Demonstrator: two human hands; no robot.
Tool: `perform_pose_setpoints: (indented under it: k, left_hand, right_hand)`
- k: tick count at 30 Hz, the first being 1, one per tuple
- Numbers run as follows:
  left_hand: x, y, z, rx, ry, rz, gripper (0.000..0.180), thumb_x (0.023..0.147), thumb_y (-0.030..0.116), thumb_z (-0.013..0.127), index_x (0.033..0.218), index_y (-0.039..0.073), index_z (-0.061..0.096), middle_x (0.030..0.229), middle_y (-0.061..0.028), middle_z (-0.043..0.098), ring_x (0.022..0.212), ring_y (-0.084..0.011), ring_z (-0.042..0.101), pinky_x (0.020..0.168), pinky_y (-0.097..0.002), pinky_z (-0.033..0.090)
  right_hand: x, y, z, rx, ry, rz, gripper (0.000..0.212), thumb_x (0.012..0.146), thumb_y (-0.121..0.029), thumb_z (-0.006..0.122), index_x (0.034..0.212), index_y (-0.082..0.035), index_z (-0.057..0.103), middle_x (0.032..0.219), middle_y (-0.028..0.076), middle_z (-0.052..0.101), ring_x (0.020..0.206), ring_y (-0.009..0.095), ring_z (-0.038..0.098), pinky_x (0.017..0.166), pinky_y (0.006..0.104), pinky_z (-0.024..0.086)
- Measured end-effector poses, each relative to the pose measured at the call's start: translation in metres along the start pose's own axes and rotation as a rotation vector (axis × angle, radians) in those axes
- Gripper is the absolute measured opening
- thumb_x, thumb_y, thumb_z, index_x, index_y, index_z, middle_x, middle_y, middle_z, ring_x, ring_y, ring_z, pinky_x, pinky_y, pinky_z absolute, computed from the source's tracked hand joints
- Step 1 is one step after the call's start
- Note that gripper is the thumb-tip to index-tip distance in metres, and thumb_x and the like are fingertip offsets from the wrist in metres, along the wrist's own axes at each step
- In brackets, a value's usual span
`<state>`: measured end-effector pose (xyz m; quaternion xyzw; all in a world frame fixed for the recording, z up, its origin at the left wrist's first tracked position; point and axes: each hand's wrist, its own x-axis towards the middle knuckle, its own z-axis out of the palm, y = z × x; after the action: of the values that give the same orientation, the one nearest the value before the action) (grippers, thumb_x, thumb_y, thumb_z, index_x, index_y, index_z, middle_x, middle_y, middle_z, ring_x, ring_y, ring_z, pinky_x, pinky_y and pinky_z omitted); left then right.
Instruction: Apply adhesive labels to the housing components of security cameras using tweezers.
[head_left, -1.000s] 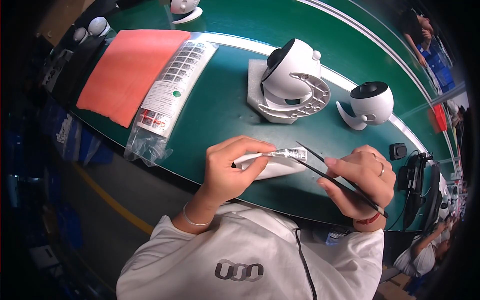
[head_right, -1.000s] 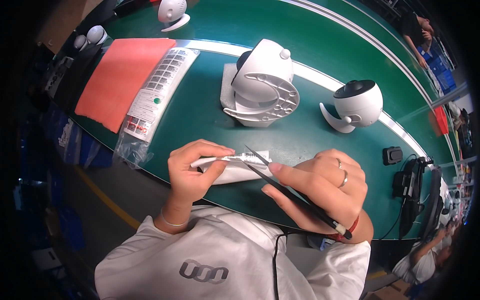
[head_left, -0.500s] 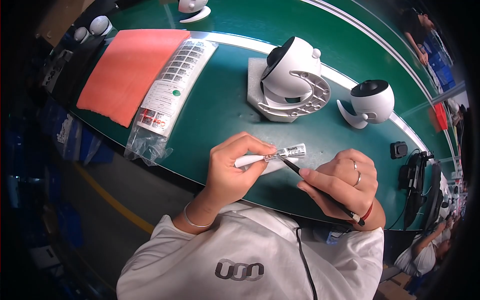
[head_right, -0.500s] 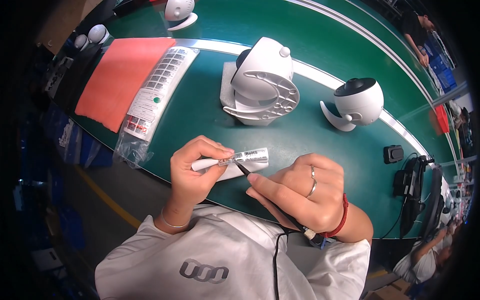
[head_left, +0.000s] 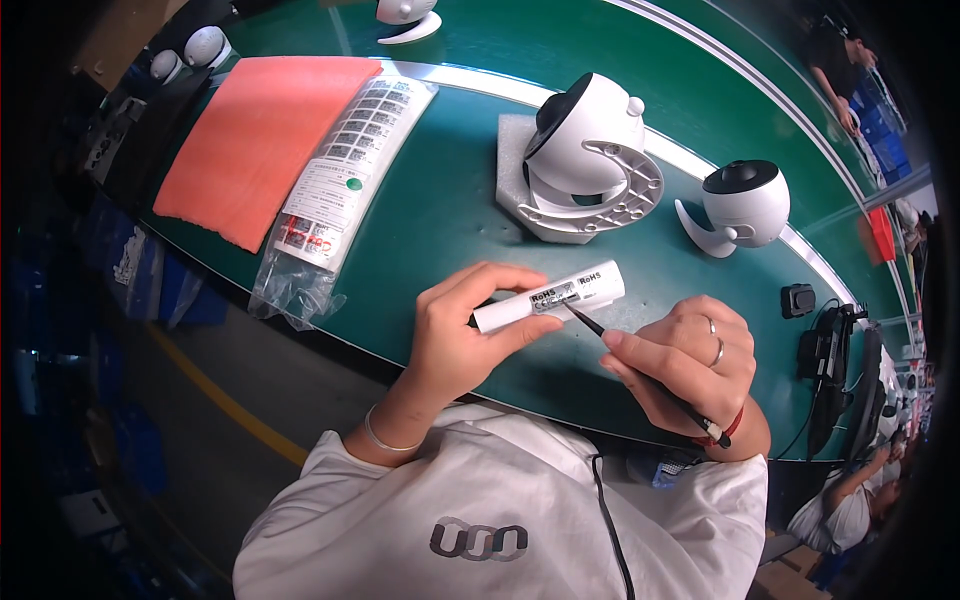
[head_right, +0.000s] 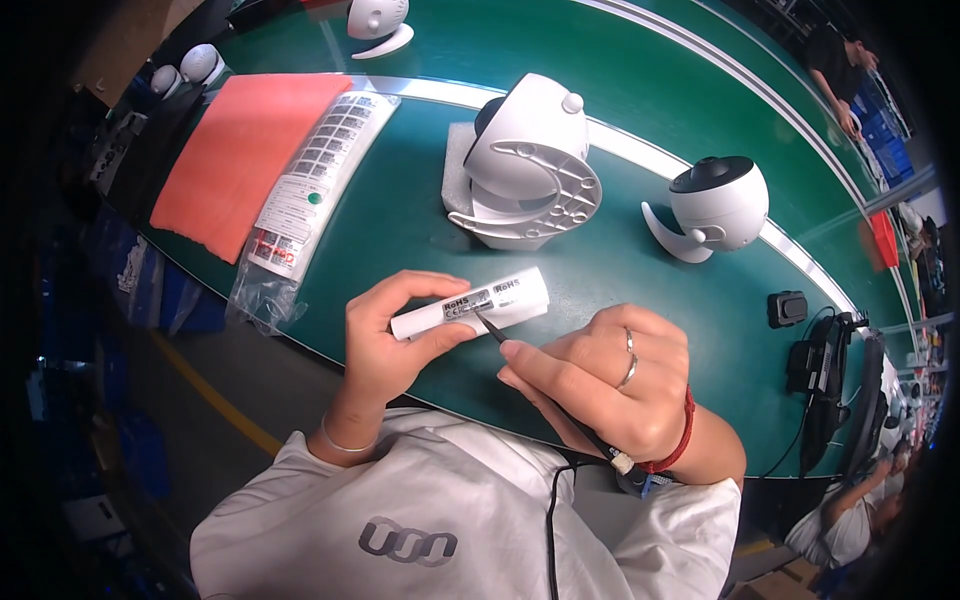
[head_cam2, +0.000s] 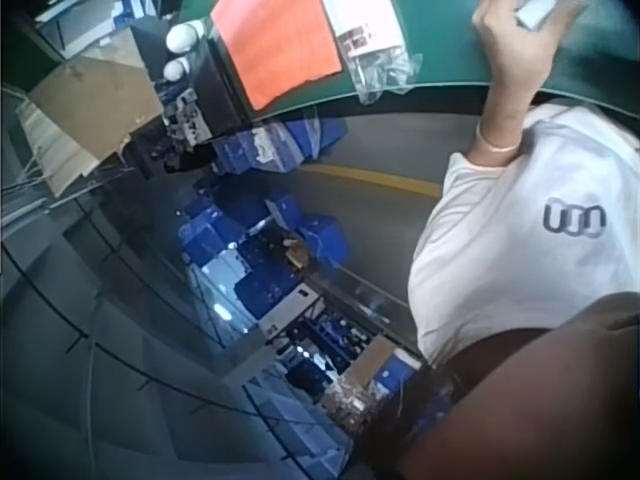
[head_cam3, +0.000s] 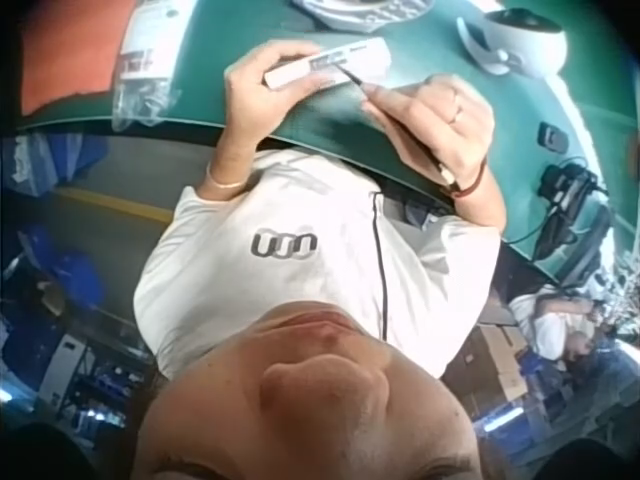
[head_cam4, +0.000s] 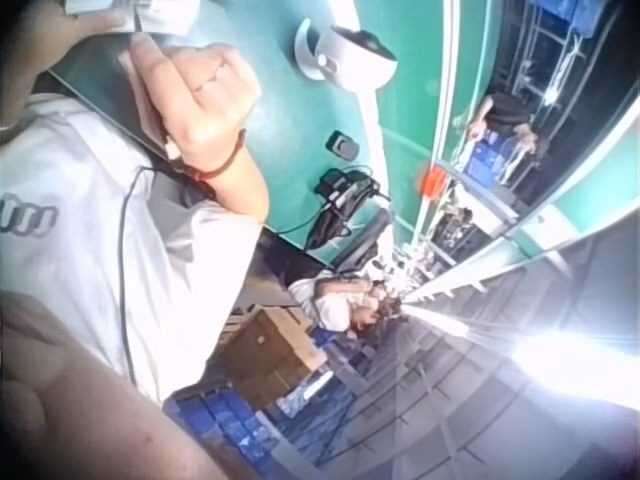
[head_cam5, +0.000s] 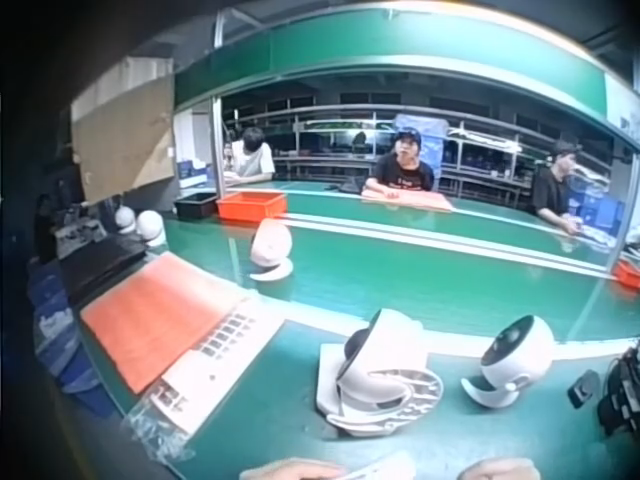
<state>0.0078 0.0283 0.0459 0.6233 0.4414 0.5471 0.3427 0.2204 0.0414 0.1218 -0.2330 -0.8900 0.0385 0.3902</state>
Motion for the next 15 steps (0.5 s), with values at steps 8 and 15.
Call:
perform_pose_setpoints:
  k: [8,15]
  left_hand:
    - [0.003,-0.001,-0.003,0.152,-0.036,0.099,0.014,0.074,-0.001,0.074,0.087,0.002,0.070,0.083,-0.0112,0.070,0.073,-0.0241,0.069,0.064,-0.0295,0.052]
    - [0.008,-0.007,-0.007,0.260,-0.095,-0.060,0.048,0.076,0.001,0.072,0.122,0.007,0.062,0.079,-0.0097,0.069,0.071,-0.0207,0.067,0.066,-0.0299,0.051]
  right_hand:
    - [-0.001,0.004,0.003,-0.032,0.031,-0.020,0.023,0.065,-0.003,0.082,0.084,-0.005,0.071,0.060,-0.003,0.056,0.052,0.012,0.058,0.051,0.0238,0.040]
    - [-0.019,0.014,0.016,-0.309,0.087,-0.138,0.022,0.071,-0.006,0.078,0.090,-0.003,0.069,0.066,-0.003,0.058,0.056,0.010,0.056,0.055,0.0238,0.043]
